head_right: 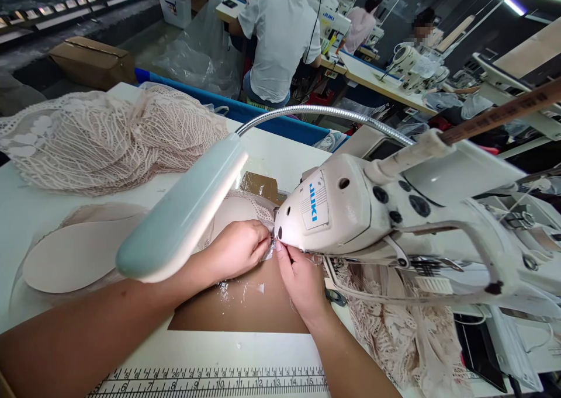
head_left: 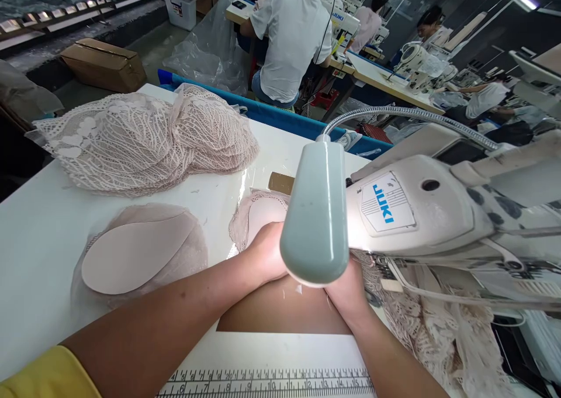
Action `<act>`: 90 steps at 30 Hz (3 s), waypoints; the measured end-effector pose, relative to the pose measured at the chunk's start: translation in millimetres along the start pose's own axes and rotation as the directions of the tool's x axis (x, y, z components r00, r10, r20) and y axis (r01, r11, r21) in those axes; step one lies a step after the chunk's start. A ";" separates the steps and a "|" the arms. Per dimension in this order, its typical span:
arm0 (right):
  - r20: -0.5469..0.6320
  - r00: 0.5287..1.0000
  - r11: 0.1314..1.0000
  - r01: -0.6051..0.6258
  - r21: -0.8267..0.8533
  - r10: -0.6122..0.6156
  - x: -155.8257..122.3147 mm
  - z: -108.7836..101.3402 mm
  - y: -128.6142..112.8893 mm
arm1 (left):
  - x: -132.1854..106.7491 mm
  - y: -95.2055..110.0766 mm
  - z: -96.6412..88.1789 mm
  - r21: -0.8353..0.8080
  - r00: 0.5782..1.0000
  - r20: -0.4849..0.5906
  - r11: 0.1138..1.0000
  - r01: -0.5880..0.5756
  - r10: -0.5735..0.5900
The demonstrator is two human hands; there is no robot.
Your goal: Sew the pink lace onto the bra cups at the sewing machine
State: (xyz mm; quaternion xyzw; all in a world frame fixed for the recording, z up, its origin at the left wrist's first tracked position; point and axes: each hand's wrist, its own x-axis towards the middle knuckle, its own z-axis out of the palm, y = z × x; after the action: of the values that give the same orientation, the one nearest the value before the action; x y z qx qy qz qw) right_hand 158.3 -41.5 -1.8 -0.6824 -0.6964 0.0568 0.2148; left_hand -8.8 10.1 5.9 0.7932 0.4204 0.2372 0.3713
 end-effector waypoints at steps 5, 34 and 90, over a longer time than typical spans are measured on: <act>0.049 0.996 0.997 -0.072 -0.001 0.072 -0.3 -0.8 -2.6 | 0.1 0.0 0.1 0.005 1.000 -0.001 1.000 -0.005 0.005; -0.029 0.999 0.996 0.035 0.088 -0.032 1.4 -2.8 -4.1 | -0.1 -5.1 4.7 -0.018 1.000 0.016 1.000 0.022 -0.021; -0.017 0.996 0.986 0.092 0.141 -0.091 3.8 -5.5 -5.0 | 2.1 4.5 0.8 -0.003 0.999 -0.028 0.999 -0.035 0.035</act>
State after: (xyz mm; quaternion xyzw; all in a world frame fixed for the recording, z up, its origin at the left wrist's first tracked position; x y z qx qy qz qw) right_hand 155.8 -39.3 5.9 -0.6329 -0.7201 0.0926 0.2687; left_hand -4.9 9.9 9.1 0.7964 0.4110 0.2555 0.3627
